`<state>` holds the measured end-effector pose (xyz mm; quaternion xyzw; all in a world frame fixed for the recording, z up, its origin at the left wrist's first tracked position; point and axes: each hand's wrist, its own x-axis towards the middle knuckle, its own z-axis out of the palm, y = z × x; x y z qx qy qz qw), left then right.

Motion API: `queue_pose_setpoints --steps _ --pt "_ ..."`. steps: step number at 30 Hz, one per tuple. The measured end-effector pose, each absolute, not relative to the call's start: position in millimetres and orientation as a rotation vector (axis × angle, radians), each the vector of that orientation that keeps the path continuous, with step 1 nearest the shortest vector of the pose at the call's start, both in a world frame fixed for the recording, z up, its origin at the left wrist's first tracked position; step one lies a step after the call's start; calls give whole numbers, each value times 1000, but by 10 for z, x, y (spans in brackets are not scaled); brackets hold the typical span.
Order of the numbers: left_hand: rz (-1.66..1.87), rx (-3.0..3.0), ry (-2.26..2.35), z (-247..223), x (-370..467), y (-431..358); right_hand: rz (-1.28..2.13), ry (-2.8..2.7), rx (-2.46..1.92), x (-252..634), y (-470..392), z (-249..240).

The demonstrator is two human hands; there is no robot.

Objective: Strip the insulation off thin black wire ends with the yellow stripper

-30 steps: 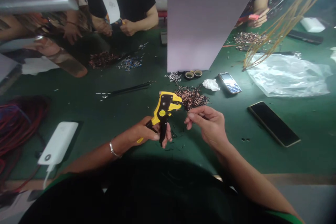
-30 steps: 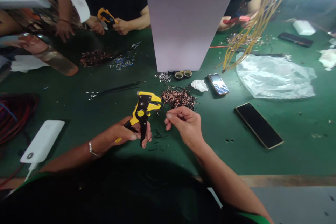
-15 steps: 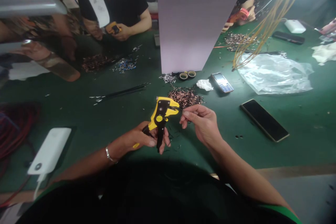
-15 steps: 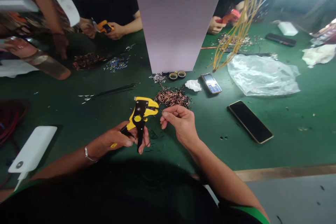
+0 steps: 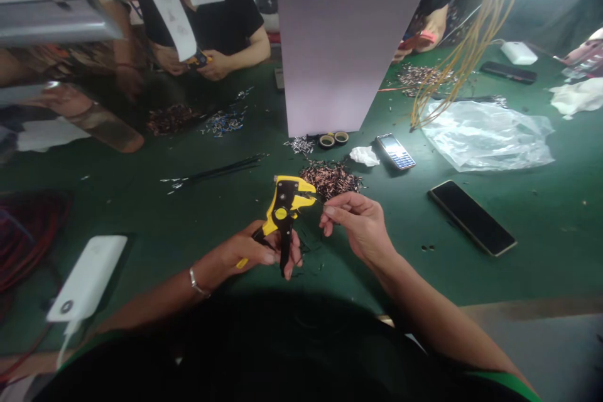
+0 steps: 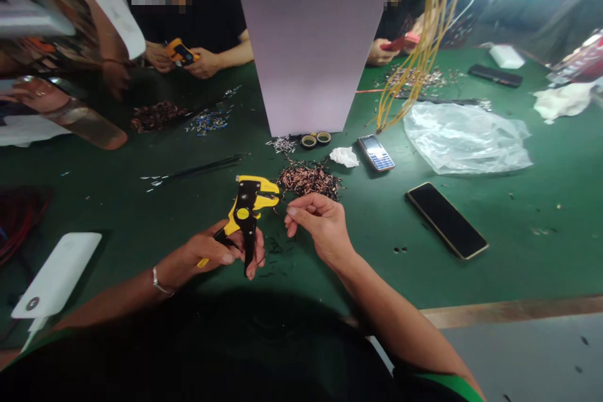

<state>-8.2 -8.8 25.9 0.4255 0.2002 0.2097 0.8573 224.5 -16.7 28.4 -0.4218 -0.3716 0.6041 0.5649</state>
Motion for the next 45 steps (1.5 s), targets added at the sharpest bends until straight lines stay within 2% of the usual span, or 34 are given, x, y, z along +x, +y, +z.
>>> queue_pose_setpoints --steps 4,11,19,34,45 --pt "490 837 428 252 -73 -97 1271 -1045 -1064 2236 -237 306" --pt "507 830 477 244 -61 -124 689 -1535 -1258 2196 -316 296" --pt "475 972 584 307 -21 -160 405 -1747 -1162 2149 -347 272" --pt "478 1322 645 216 20 -194 430 -1844 -1130 2073 -409 268" --pt "473 1346 943 289 97 -291 422 -1830 -1178 2045 -401 216"
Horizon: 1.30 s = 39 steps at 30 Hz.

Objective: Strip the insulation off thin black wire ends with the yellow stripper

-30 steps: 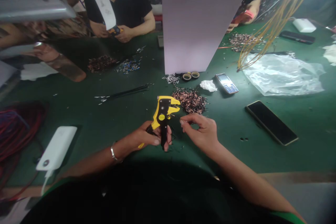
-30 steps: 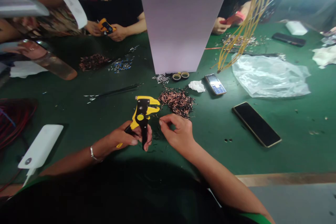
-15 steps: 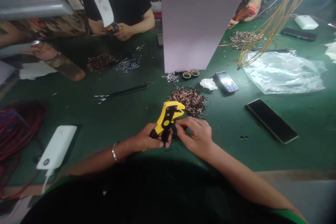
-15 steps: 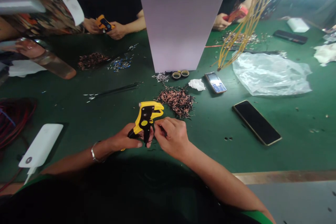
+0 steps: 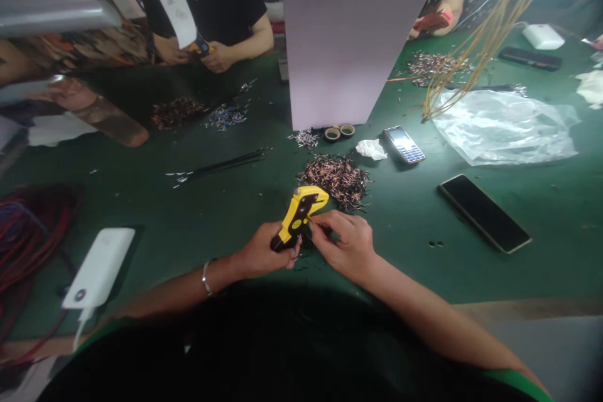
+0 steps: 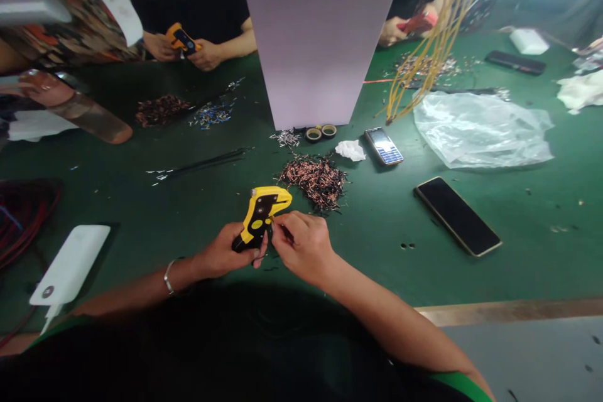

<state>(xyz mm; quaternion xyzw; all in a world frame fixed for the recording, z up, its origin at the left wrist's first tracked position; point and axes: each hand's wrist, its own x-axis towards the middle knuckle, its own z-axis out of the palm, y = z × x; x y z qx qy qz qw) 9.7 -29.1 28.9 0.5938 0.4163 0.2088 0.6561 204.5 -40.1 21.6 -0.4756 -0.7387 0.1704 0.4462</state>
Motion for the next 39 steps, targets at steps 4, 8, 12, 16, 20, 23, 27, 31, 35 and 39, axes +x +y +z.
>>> queue_pose_setpoints --steps 4,8,12,16,20,23,27,31,35,39 --pt "489 1271 1001 246 104 -319 447 -1796 -1170 2041 -409 210" --pt "508 1253 1075 202 112 -337 494 -1769 -1191 2032 -412 221" --pt "526 1282 1112 184 118 -339 559 -1705 -1224 2024 -415 232" --pt "575 1268 1149 151 118 -335 654 -1629 -1247 2018 -419 228" --pt "585 1252 1164 138 113 -336 743 -1579 -1283 2019 -415 230" --pt "598 1240 1153 143 112 -336 811 -1540 -1280 2019 -408 237" --pt "616 1246 1152 135 116 -326 975 -1443 -1271 2003 -397 223" --pt "616 1340 1203 130 121 -325 1358 -1282 -1193 1941 -393 167" --pt "727 1485 1221 141 138 -341 1633 -1277 -1033 1818 -417 90" --pt "804 1511 1213 119 178 -370 1601 -1306 -1133 1677 -467 -1"
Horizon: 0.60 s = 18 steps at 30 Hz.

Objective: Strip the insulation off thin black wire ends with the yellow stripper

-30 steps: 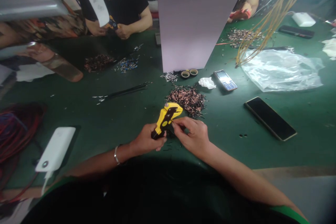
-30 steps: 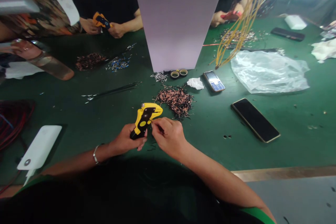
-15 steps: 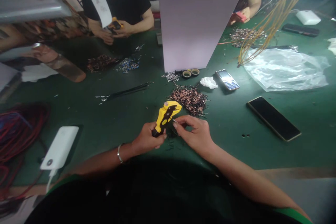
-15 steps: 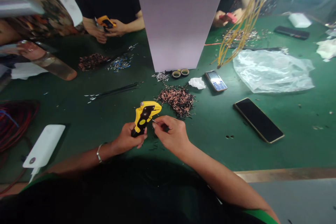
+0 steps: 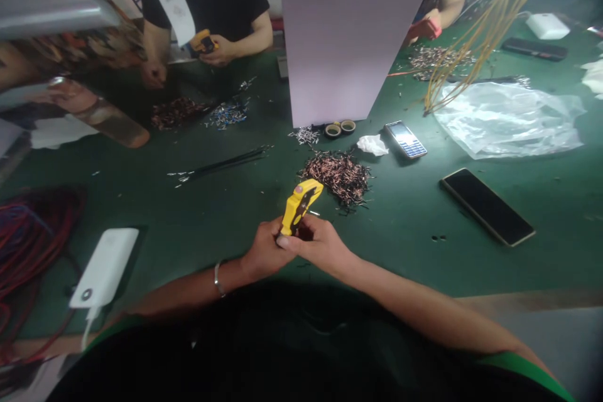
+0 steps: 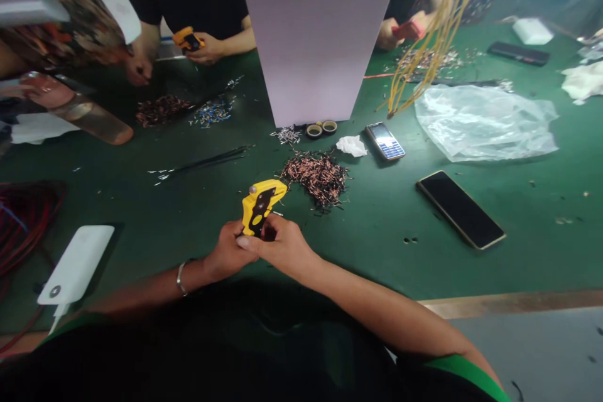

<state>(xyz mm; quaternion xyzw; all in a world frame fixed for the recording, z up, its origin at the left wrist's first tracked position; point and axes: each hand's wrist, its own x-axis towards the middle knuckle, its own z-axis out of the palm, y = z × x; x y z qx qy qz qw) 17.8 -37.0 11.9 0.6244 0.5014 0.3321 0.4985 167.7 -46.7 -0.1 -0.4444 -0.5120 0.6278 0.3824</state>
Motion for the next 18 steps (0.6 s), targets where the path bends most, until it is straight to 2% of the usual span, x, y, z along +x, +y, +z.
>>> queue_pose_setpoints --steps 11,18 --pt "797 1459 1330 -68 229 -383 1489 -1360 -1209 1542 -480 -134" --pt "796 1473 1375 -103 247 -361 1533 -1349 -1191 1549 -447 -106"
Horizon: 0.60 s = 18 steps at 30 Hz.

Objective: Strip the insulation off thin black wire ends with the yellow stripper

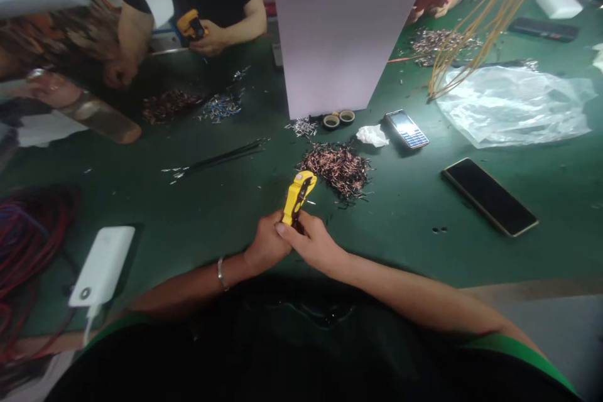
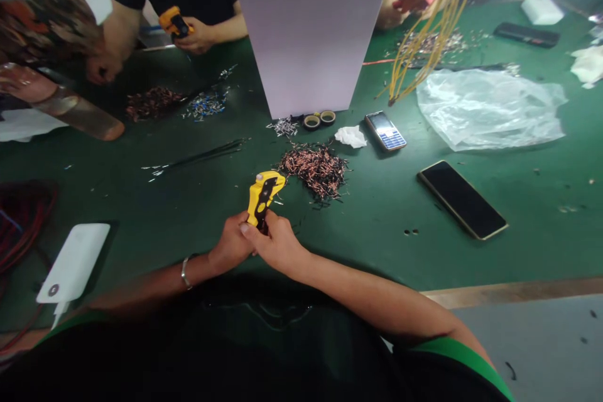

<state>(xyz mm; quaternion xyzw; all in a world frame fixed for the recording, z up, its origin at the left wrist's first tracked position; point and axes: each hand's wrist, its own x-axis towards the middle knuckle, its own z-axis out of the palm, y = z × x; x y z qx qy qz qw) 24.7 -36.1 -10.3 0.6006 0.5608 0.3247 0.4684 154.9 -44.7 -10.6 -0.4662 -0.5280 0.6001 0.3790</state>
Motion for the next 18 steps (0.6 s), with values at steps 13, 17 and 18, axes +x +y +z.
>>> queue_pose_setpoints --steps 13,17,18 --pt "786 1309 1385 -133 256 -317 1653 -1222 -1193 1540 -390 -162" --pt "696 1246 1195 -61 207 -287 1655 -1258 -1236 1550 -370 -140" --pt "695 1251 1171 -40 185 -282 1629 -1302 -1256 1569 -370 -113"
